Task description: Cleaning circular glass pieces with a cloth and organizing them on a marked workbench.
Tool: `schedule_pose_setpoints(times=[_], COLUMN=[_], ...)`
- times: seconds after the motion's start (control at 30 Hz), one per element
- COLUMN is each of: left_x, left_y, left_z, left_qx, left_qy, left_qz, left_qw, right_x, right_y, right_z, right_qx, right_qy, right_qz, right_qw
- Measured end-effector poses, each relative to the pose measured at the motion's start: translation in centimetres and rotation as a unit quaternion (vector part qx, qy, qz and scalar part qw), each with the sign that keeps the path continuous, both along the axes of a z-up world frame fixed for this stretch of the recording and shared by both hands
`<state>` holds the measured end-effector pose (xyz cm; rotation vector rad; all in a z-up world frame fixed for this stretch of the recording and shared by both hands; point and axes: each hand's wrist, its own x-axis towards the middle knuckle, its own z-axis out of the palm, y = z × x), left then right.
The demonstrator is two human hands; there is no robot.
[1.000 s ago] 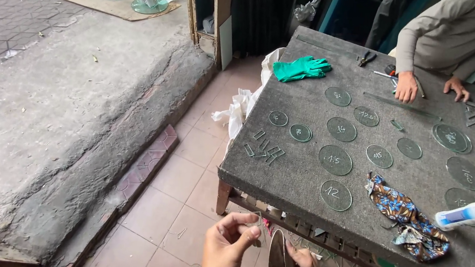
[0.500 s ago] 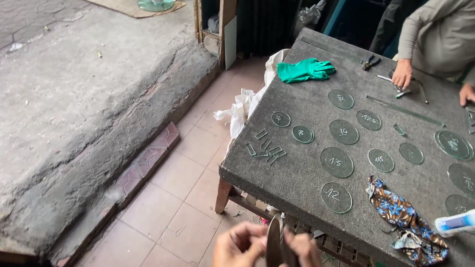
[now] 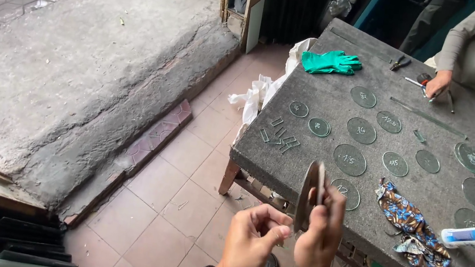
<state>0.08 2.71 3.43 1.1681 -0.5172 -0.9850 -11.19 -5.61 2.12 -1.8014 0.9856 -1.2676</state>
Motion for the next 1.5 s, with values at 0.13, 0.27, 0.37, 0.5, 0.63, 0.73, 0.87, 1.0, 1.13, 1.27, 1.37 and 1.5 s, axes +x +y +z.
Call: schedule_pose_setpoints(times=[0.13,0.27,0.37,0.5,0.63,0.73,0.87,1.0,1.13,1.27,1.37,1.5], left_x=[2.1,-0.1,0.4,0.4,-0.4,1.1,-1.6,-0.4,-3.1,-0.9,-3.0,-2.1], left_y=[-0.3,-0.2,-0.1,-0.1,-0.3,-0.2,0.1,-1.2,-0.5,-1.3,-1.2,-1.6], left_z=[1.3,-1.2,1.0,0.8,-1.9,0.4,-0.9,-2.9,-3.1,-1.5,-2.3,-1.2], left_qx=[0.014,-0.031,-0.019,0.040,-0.040,0.015,0.056,-0.031,0.029,0.041,0.022,0.040], left_qy=[-0.039,-0.041,-0.014,-0.023,0.008,-0.059,-0.027,0.062,0.033,-0.004,-0.008,-0.020], left_qz=[0.041,0.001,-0.012,0.016,-0.008,0.029,-0.025,-0.016,-0.051,0.007,-0.036,-0.026], left_qw=[0.998,0.999,1.000,0.999,0.999,0.998,0.998,0.997,0.998,0.999,0.999,0.999], right_x=[-1.2,1.0,-0.5,-0.8,2.4,-3.3,-1.3,0.2,-1.6,-4.2,0.4,-3.1], right_y=[4.1,2.3,-0.5,-0.3,5.4,1.7,1.5,4.0,0.5,-7.6,3.9,3.4], right_z=[-5.0,1.6,-3.1,-2.3,3.3,-10.1,-0.4,-5.6,2.5,-20.4,3.1,-2.9], right_qx=[0.014,0.125,0.091,0.196,0.052,-0.170,0.080,-0.122,0.149,0.267,0.039,0.160], right_qy=[0.025,-0.018,-0.093,0.028,-0.143,0.013,0.000,0.004,-0.034,0.249,-0.044,-0.056], right_qz=[-0.070,-0.100,-0.073,-0.070,-0.084,-0.016,-0.114,-0.220,-0.128,-0.089,-0.264,-0.147], right_qw=[0.997,0.987,0.989,0.978,0.985,0.985,0.990,0.968,0.980,0.927,0.963,0.975])
